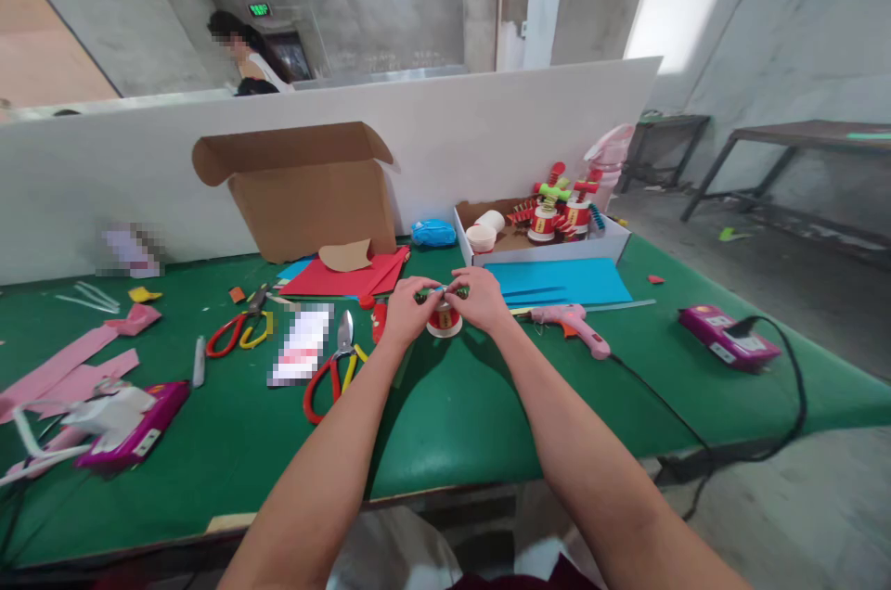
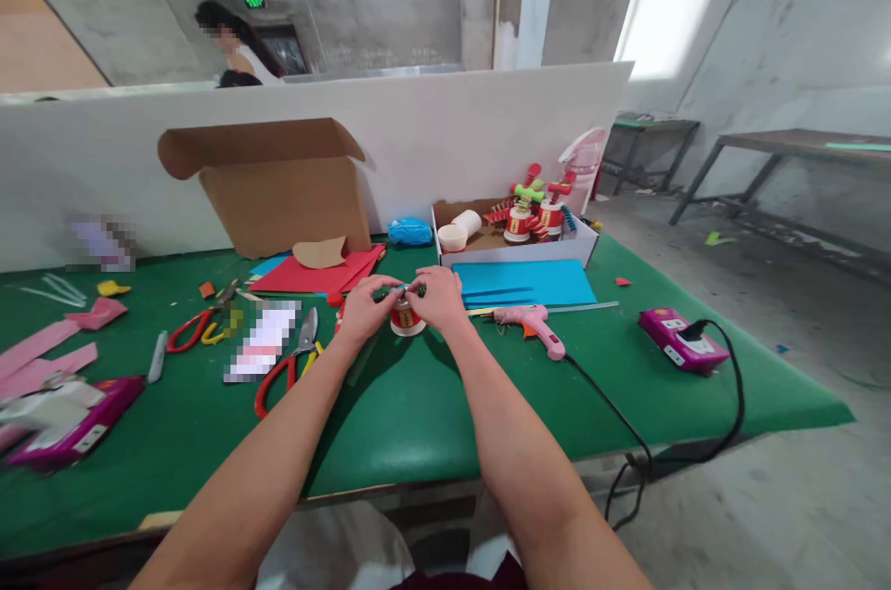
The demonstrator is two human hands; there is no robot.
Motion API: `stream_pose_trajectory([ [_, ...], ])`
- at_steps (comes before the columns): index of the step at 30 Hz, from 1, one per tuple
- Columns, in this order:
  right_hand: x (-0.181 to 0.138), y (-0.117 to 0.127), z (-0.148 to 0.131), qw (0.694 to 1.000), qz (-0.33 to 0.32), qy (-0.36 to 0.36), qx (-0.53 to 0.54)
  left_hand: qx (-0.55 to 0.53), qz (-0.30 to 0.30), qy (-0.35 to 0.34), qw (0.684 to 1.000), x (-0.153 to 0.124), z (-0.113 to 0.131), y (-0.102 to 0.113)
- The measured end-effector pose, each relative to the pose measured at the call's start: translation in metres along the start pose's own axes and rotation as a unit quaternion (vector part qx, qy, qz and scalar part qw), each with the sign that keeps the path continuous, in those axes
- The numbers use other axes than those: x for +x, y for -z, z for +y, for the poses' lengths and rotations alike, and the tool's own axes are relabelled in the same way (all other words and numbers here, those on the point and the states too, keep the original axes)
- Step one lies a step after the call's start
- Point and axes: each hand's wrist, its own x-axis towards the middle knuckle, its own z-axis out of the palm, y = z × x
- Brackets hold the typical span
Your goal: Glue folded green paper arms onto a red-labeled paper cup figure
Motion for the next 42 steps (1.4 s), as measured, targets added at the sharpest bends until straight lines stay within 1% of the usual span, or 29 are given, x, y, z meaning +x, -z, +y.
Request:
stream_pose_trajectory([
  [6,0.001,0.002,-0.001,0.999,-0.018,-0.007,0.031,0.01,-0.002,0.005,1.0,0.0,0.0,0.0],
  [8,0.002,0.003,-0.001,0.998,-0.019,-0.012,0.065,0.014,-0.004,0.002,1.0,0.0,0.001,0.0],
  [10,0.002,0.005,-0.001,0.991,-0.019,-0.033,0.125,0.016,-0.003,0.001,1.0,-0.001,0.002,0.0],
  [12,0.002,0.008,0.0,0.975,-0.021,-0.069,0.212,0.019,-0.001,0.004,1.0,-0.001,0.003,0.0],
  [14,0.002,0.01,0.001,0.944,-0.023,-0.102,0.313,0.02,0.001,0.005,1.0,-0.001,0.003,0.0],
  [16,0.003,0.013,0.002,0.911,-0.014,-0.114,0.396,0.019,0.003,0.004,1.0,-0.001,0.003,0.0],
  [18,0.004,0.016,0.004,0.894,0.005,-0.106,0.436,0.016,0.004,0.003,1.0,-0.001,0.003,0.0],
  [19,0.005,0.017,0.005,0.895,0.017,-0.102,0.434,0.013,0.004,0.004,1.0,-0.001,0.002,0.0],
  [20,0.005,0.018,0.006,0.904,0.027,-0.099,0.415,0.01,0.004,0.006,1.0,-0.001,0.002,0.0],
  [21,0.006,0.018,0.007,0.92,0.032,-0.094,0.379,0.006,0.004,0.009,1.0,-0.001,0.001,0.0],
  [24,0.006,0.018,0.007,0.974,0.02,-0.059,0.219,-0.005,0.004,0.018,1.0,-0.001,0.0,0.0],
  [26,0.005,0.016,0.006,0.99,-0.002,-0.031,0.135,-0.012,0.002,0.022,1.0,-0.001,-0.001,0.0],
  [30,0.003,0.009,0.0,0.999,-0.025,-0.009,0.046,-0.017,0.001,0.018,1.0,0.0,-0.001,-0.001],
  [34,-0.001,0.001,-0.009,1.0,-0.014,-0.018,-0.016,-0.01,0.002,0.007,1.0,-0.001,-0.002,-0.001],
  [38,-0.006,-0.002,-0.019,0.998,0.008,-0.039,-0.04,-0.005,0.0,0.002,1.0,-0.001,-0.001,-0.001],
  [42,-0.008,-0.001,-0.026,0.996,0.013,-0.072,-0.04,-0.003,-0.001,0.003,1.0,0.0,0.0,0.0],
])
